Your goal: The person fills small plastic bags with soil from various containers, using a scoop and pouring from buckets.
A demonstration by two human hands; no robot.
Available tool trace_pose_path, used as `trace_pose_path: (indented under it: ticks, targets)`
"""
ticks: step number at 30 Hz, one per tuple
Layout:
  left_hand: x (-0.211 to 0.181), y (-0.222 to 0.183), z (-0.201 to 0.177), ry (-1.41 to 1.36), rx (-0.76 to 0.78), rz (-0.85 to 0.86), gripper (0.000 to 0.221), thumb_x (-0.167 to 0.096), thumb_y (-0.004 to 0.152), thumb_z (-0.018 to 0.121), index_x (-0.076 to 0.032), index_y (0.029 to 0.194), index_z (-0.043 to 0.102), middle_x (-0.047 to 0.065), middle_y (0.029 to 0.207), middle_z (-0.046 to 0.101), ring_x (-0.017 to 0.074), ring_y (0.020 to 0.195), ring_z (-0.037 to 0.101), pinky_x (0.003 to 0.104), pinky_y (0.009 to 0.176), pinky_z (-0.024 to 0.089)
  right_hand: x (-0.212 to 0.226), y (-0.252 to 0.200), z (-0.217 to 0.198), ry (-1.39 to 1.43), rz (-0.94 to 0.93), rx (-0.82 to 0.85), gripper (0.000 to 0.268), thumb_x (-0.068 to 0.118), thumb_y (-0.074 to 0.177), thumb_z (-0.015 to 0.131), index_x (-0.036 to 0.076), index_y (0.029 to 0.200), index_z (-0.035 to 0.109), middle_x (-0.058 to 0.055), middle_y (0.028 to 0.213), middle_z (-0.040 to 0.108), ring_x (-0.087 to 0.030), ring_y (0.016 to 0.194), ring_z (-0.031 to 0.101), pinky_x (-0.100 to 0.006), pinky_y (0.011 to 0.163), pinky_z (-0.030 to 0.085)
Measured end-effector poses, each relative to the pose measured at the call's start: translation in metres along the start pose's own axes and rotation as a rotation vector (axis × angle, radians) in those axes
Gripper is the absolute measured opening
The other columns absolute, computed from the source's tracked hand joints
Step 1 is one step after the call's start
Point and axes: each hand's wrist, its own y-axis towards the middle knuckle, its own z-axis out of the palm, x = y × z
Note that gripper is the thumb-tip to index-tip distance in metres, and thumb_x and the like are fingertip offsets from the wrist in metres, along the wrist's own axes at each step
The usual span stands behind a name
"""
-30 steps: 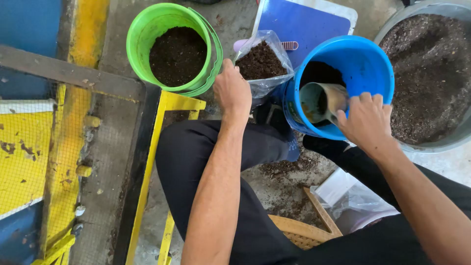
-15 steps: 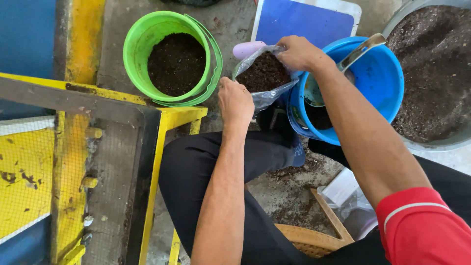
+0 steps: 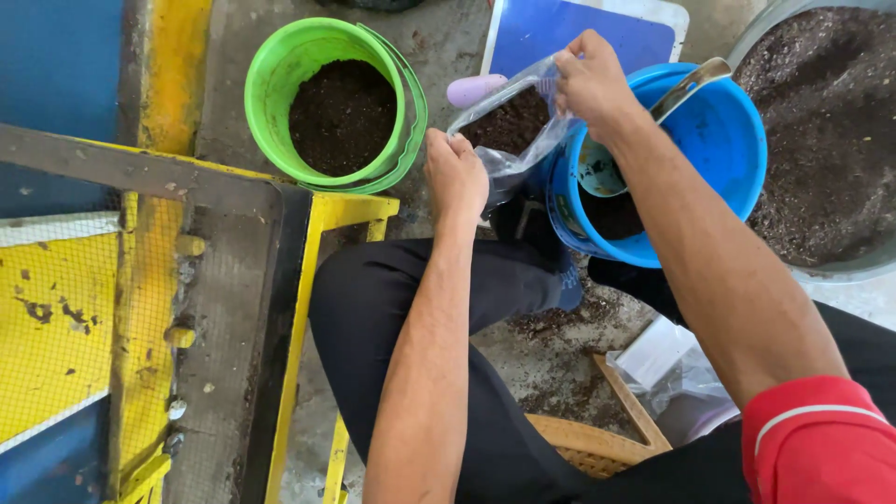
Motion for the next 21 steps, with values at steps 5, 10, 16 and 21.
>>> trace_pose_path:
  ticks: [5, 10, 16, 21]
  targets:
    - [-0.017, -0.015, -0.007, -0.018, -0.015, 0.132, 0.020, -0.019, 0.103, 0.051, 0.000, 0.098, 0.050, 0.029, 0.091, 0.067, 0.0517, 0.092, 0.063, 0.059, 0.080, 0.046, -0.023, -0.021, 0.002, -0.454, -0.473, -0.373, 0.007, 0.010, 0.111, 0.058, 0.005, 0.105, 0.058, -0.005, 0.083, 0.063, -0.015, 0.069, 0.058, -0.033, 0.061, 0.051]
    - [-0.048, -0.044, -0.032, -0.098, -0.054, 0.240, 0.017, -0.016, 0.104, 0.052, -0.001, 0.098, 0.048, 0.026, 0.083, 0.065, 0.0503, 0.086, 0.065, 0.058, 0.075, 0.047, 0.051, -0.118, 0.013, 0.080, -0.208, -0.148, 0.018, 0.020, 0.114, 0.054, 0.006, 0.104, 0.049, 0.000, 0.070, 0.041, -0.010, 0.056, 0.035, -0.033, 0.049, 0.026]
    - [-0.025, -0.032, -0.021, 0.123, 0.064, 0.072, 0.014, -0.014, 0.099, 0.056, -0.003, 0.094, 0.050, 0.026, 0.086, 0.069, 0.0517, 0.090, 0.064, 0.060, 0.075, 0.046, -0.023, -0.109, 0.010, -0.254, -0.407, -0.249, 0.013, 0.015, 0.116, 0.055, 0.008, 0.105, 0.052, 0.004, 0.075, 0.049, -0.002, 0.062, 0.045, -0.024, 0.050, 0.038]
    - [-0.014, -0.031, -0.010, 0.121, 0.038, 0.144, 0.012, -0.014, 0.099, 0.056, -0.003, 0.098, 0.051, 0.027, 0.089, 0.070, 0.0521, 0.092, 0.065, 0.061, 0.077, 0.047, 0.007, -0.118, 0.008, 0.170, -0.157, -0.235, 0.015, 0.017, 0.112, 0.054, 0.009, 0.102, 0.048, 0.004, 0.068, 0.041, -0.005, 0.051, 0.035, -0.027, 0.043, 0.028]
